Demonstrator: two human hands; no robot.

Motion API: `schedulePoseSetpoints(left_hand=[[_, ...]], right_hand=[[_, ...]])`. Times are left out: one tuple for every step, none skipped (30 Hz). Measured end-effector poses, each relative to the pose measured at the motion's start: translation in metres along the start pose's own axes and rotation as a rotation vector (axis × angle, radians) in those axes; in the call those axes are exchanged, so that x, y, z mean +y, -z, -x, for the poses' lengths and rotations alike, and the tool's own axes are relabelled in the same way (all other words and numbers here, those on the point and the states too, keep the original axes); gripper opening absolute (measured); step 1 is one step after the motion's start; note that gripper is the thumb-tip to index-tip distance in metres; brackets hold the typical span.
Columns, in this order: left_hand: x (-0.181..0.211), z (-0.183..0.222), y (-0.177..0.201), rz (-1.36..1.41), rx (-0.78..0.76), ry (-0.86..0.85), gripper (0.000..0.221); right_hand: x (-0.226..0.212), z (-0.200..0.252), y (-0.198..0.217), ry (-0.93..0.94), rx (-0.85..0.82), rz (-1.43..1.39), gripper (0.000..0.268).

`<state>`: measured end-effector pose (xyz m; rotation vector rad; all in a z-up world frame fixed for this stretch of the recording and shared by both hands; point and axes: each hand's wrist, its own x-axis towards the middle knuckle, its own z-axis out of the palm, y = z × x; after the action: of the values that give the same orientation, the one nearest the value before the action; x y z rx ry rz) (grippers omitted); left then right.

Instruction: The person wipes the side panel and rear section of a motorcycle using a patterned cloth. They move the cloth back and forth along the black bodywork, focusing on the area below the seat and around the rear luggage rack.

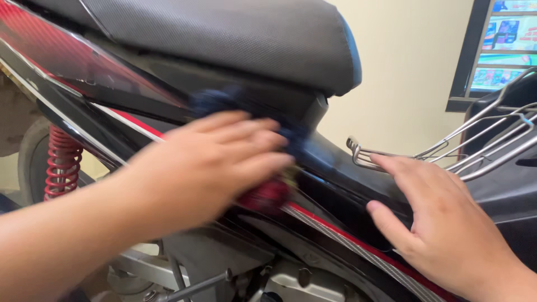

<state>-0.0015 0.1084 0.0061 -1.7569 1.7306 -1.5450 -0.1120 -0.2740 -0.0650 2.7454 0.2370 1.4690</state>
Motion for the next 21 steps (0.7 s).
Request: schedulePoseSetpoints(left_hand=[[0.0, 0.006, 0.009, -0.001, 0.001, -0.003, 0.064], [-0.001, 0.012, 0.018, 0.016, -0.018, 0.099, 0.06], [-0.003, 0.019, 0.028, 0.033, -0.036, 0.201, 0.06], [0.011, -0.014, 0.052, 0.024, -0.034, 0.203, 0.06], [0.025, -0.047, 0.077, 0.257, -0.194, 0.701, 0.048], [0.038, -0.079, 0.102, 0.495, -0.359, 1.183, 0.047], [0.04, -0.099, 0.125, 0.485, -0.355, 1.182, 0.047], [0.044, -0.12, 0.147, 0.789, -0.389, 1.328, 0.047], [0.049, -0.141, 0.168, 1.106, -0.415, 1.453, 0.054], [0.045, -0.142, 0.17, 1.1, -0.407, 1.452, 0.054], [0.042, -0.144, 0.172, 1.318, -0.298, 1.604, 0.067], [0.039, -0.147, 0.172, 1.543, -0.175, 1.742, 0.082], [0.041, -0.146, 0.175, 1.541, -0.165, 1.736, 0.082], [0.044, -0.145, 0.178, 1.479, -0.262, 1.622, 0.071], [0.047, -0.144, 0.18, 1.412, -0.354, 1.506, 0.066], [0.044, -0.14, 0.172, 1.409, -0.347, 1.499, 0.066], [0.041, -0.135, 0.163, 1.462, -0.311, 1.519, 0.052], [0.038, -0.13, 0.155, 1.514, -0.276, 1.539, 0.039], [0.035, -0.122, 0.147, 1.512, -0.269, 1.533, 0.039], [0.031, -0.114, 0.139, 1.635, -0.255, 1.557, 0.03], [0.028, -0.107, 0.131, 1.759, -0.24, 1.578, 0.025]], right_hand=[[-0.012, -0.001, 0.008, -0.002, 0.002, 0.001, 0.074], [-0.024, -0.004, 0.017, 0.062, 0.057, -0.032, 0.084], [-0.037, -0.008, 0.027, 0.125, 0.112, -0.065, 0.094], [-0.056, -0.016, 0.037, 0.132, 0.118, -0.065, 0.094], [-0.075, -0.024, 0.047, 0.002, 0.053, -0.223, 0.108], [-0.095, -0.032, 0.056, -0.129, -0.014, -0.387, 0.124], [-0.11, -0.046, 0.065, -0.123, -0.006, -0.39, 0.124], [-0.123, -0.059, 0.075, -0.239, -0.044, -0.629, 0.104], [-0.136, -0.072, 0.084, -0.353, -0.085, -0.869, 0.087], [-0.156, -0.08, 0.102, -0.345, -0.079, -0.869, 0.087], [-0.175, -0.089, 0.12, -0.612, -0.143, -1.001, 0.075], [-0.194, -0.096, 0.138, -0.881, -0.211, -1.123, 0.067], [-0.187, -0.096, 0.139, -0.873, -0.206, -1.122, 0.067], [-0.18, -0.096, 0.139, -0.81, -0.248, -0.948, 0.05], [-0.173, -0.096, 0.138, -0.745, -0.285, -0.779, 0.038], [-0.168, -0.099, 0.14, -0.741, -0.276, -0.777, 0.038], [-0.162, -0.102, 0.142, -0.8, -0.29, -0.826, 0.037], [-0.157, -0.105, 0.143, -0.858, -0.307, -0.877, 0.038], [-0.15, -0.104, 0.147, -0.853, -0.3, -0.876, 0.038], [-0.144, -0.103, 0.15, -0.924, -0.309, -0.984, 0.042], [-0.138, -0.101, 0.152, -0.991, -0.32, -1.096, 0.048]])
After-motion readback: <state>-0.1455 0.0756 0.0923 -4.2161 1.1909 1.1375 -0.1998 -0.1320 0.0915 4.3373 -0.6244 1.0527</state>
